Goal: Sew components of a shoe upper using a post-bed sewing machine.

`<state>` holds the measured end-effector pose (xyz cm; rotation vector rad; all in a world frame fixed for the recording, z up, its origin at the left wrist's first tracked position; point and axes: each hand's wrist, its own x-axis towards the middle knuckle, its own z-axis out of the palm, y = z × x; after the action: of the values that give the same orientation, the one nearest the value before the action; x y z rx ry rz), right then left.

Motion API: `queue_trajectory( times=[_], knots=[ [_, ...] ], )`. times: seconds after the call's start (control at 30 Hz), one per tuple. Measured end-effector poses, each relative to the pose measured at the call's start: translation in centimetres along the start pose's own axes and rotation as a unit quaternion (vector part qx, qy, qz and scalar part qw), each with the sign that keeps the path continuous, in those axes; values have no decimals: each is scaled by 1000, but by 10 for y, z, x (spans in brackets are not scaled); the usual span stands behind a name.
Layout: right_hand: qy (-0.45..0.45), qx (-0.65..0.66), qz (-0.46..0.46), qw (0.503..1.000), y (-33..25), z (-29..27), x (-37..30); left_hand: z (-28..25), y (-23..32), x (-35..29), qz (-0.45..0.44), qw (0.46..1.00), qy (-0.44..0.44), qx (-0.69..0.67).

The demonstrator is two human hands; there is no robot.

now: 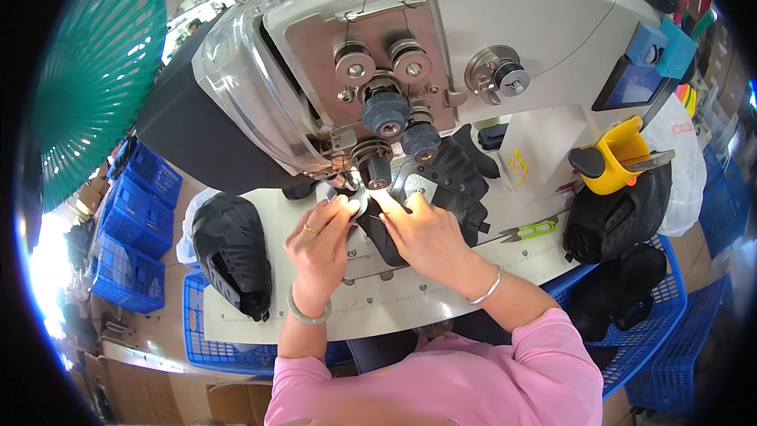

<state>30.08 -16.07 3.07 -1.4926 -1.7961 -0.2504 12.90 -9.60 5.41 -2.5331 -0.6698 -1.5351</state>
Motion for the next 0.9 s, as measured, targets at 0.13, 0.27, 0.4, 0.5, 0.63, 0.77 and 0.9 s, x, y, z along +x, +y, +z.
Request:
queue_trajectory(
  times=[0.13, 0.27, 0.4, 0.5, 0.63, 0.77, 0.9],
  knots=[
    [15, 13, 8, 1000, -2, 5, 1, 4, -8, -3, 11, 1000, -8, -3],
    [20, 8, 13, 1000, -4, 7, 2, 4, -11, 2, 26, 1000, -4, -6],
    [14, 14, 11, 1000, -1, 6, 3, 4, -21, 3, 40, 999, 5, -23],
    [11, 34, -7, 999, 4, 8, 2, 4, -24, 4, 11, 998, 5, -54],
    [-1, -47, -4, 999, -3, 7, 5, 6, -24, 5, -96, 987, 3, -130],
    [1, -64, 13, 998, -6, 9, 5, 4, -21, 9, -43, 993, 3, -112],
    [-3, -62, 18, 998, -9, 9, 6, 2, -25, 7, -8, 995, -1, -97]
  ],
)
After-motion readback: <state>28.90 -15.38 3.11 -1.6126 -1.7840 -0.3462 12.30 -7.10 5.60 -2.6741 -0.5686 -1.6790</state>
